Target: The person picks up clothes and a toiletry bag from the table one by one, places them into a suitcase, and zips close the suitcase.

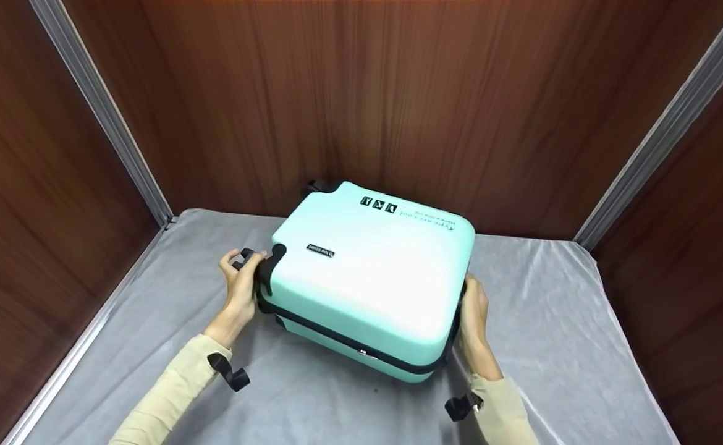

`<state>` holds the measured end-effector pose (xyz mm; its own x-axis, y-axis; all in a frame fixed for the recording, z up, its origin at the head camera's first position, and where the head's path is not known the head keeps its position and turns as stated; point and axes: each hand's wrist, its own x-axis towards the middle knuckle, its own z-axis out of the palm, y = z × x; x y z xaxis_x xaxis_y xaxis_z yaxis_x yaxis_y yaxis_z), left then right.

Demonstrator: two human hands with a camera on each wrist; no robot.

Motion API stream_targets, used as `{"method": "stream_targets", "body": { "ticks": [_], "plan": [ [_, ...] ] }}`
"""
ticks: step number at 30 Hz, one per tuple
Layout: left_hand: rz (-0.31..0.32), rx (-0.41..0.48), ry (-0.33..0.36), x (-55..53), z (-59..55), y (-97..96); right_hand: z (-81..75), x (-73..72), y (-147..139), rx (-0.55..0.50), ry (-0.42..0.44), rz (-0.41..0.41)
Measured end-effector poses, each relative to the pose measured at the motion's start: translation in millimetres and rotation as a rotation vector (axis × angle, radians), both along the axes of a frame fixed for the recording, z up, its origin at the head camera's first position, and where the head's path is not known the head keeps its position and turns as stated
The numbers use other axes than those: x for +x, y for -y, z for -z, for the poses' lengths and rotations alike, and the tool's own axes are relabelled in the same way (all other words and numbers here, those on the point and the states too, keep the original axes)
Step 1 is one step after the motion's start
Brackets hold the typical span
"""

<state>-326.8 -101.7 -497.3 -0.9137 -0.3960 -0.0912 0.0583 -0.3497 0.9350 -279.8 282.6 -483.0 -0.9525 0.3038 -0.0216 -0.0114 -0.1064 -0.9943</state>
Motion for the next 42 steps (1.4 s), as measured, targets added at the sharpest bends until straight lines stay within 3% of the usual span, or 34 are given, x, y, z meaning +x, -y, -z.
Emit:
{"method": "stream_targets", "body": {
  "ticks": [5, 9, 16, 20, 23, 28, 34, 39, 42],
  "plan": [
    [0.011, -0.063, -0.027, -2.4, 1.4, 9.8, 1.4, 15.2, 8.7, 0.153, 0.041, 0.06],
    [0.001, -0.183, -0.096, -6.3, 0.2, 16.2, -0.7, 30.3, 17.8, 0.22, 0.017, 0.075],
    [-0.023, -0.507, -0.188, -12.8, -3.0, 23.3, -2.5, 40.4, 35.9, 0.119, -0.071, 0.175],
    [-0.076, -0.639, -0.172, -11.3, -0.7, 23.0, -1.0, 37.8, 37.4, 0.085, -0.11, 0.198],
    [-0.108, -0.68, -0.139, -4.2, 1.2, 19.9, -0.4, 32.8, 30.9, 0.08, -0.12, 0.173],
    [-0.122, -0.717, -0.086, 12.2, 1.1, 10.9, -2.2, 17.3, 10.9, 0.032, -0.11, 0.119],
    [-0.063, -0.706, -0.11, 21.4, -4.3, 7.6, -6.4, 3.6, -5.2, 0.023, -0.084, 0.105],
    [0.088, -0.505, -0.137, 12.8, -5.6, 16.6, -8.8, 15.8, 6.7, 0.009, -0.098, 0.193],
    [0.162, -0.424, -0.128, 10.3, -4.6, 22.4, -8.8, 25.4, 18.4, 0.08, -0.115, 0.214]
  ]
}}
